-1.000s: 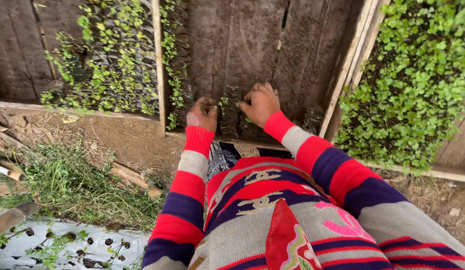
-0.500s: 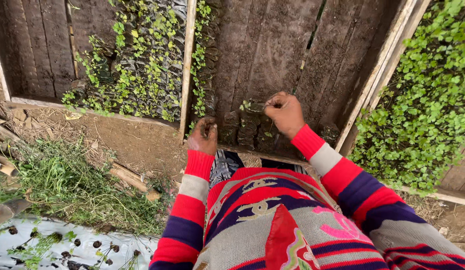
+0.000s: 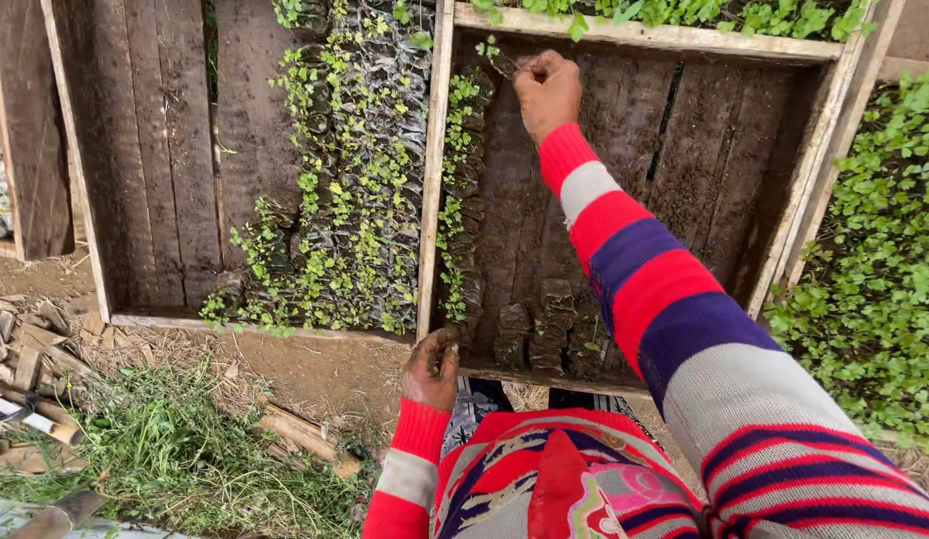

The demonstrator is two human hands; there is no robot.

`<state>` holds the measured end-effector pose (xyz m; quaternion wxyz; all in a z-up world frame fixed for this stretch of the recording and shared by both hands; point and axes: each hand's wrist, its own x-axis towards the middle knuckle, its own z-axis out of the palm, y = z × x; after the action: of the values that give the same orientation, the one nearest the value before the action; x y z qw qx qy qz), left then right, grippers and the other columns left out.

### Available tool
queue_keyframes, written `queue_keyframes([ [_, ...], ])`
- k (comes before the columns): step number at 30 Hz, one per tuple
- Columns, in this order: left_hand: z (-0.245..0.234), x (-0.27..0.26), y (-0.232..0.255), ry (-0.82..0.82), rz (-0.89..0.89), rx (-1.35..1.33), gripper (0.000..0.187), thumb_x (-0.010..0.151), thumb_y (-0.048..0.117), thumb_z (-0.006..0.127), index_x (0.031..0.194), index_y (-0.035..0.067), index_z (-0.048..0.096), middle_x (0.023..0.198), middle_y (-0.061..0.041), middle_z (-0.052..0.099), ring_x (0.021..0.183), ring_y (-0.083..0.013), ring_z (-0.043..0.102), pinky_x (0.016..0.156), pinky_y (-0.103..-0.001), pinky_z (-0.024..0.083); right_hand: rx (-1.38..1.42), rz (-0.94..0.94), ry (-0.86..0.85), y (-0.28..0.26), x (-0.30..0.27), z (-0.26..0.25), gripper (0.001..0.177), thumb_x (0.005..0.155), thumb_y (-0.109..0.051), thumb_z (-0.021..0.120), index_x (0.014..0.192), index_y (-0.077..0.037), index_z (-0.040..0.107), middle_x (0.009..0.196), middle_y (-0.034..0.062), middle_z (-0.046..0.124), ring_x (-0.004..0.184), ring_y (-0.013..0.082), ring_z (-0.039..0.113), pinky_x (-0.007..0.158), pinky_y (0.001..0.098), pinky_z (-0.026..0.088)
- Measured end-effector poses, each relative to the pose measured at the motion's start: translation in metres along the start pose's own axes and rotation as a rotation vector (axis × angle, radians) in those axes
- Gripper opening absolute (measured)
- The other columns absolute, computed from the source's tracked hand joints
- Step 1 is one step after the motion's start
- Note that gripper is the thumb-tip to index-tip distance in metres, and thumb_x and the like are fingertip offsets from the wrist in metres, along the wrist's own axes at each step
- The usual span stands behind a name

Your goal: The person pulls small seedlings from a wooden tray and places them into rows of soil in another wooden tray by hand.

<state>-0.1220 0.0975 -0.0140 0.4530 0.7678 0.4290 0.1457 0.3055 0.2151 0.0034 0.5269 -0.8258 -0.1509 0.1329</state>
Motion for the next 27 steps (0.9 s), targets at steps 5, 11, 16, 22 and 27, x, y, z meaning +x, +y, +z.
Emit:
queue_keyframes([
  [5,-0.017,0.012,0.003,-0.077,-0.138,-0.042,0.025,0.094,0.026,0.062,0.117,0.019,0.070,0.107,-0.002,0.077,0.094,-0.0198,0.075,0.083,-0.034,0.056,-0.204,-0.060,-0.164,-0.015,0.001,0.027,0.014,0.081,-0.003,0.059,0.080,-0.016,0.056,0.075,-0.0030,0.063,0.068,0.0100,0.058,0.058,0.0251,0.051],
  [11,-0.024,0.040,0.031,-0.091,-0.018,0.015,0.024,0.099,0.030,0.058,0.116,0.018,0.068,0.108,-0.002,0.076,0.090,-0.0188,0.075,0.075,-0.035,0.060,-0.225,-0.319,-0.371,-0.017,0.015,-0.004,0.016,0.084,-0.007,0.060,0.093,-0.019,0.064,0.090,0.0007,0.067,0.083,0.0190,0.063,0.075,0.0352,0.049],
  [16,-0.014,0.038,0.061,-0.105,-0.111,-0.140,0.019,0.098,0.017,0.061,0.116,0.017,0.068,0.097,-0.001,0.076,0.083,-0.0116,0.074,0.074,-0.027,0.060,-0.278,-0.394,-0.637,0.042,-0.004,-0.105,0.025,0.088,-0.003,0.055,0.105,-0.015,0.070,0.103,-0.0017,0.073,0.097,0.0156,0.065,0.088,0.0331,0.047],
  [22,0.034,0.028,0.084,-0.105,-0.003,-0.229,0.016,0.103,0.015,0.059,0.114,0.008,0.067,0.105,-0.005,0.069,0.081,-0.0142,0.071,0.077,-0.025,0.056,-0.908,-0.313,-1.079,0.111,-0.061,-0.275,0.024,0.085,-0.012,0.065,0.105,-0.017,0.077,0.092,0.0050,0.076,0.085,0.0310,0.071,0.078,0.0469,0.053],
  [27,0.074,0.013,0.130,-0.082,0.115,-0.164,0.010,0.097,0.012,0.067,0.104,0.015,0.075,0.079,-0.009,0.075,0.079,-0.0319,0.074,0.070,-0.037,0.057,-1.320,-0.297,-1.344,0.160,-0.144,-0.344,0.036,0.086,-0.036,0.066,0.122,-0.029,0.068,0.123,0.0019,0.072,0.118,0.0264,0.068,0.115,0.0485,0.043],
])
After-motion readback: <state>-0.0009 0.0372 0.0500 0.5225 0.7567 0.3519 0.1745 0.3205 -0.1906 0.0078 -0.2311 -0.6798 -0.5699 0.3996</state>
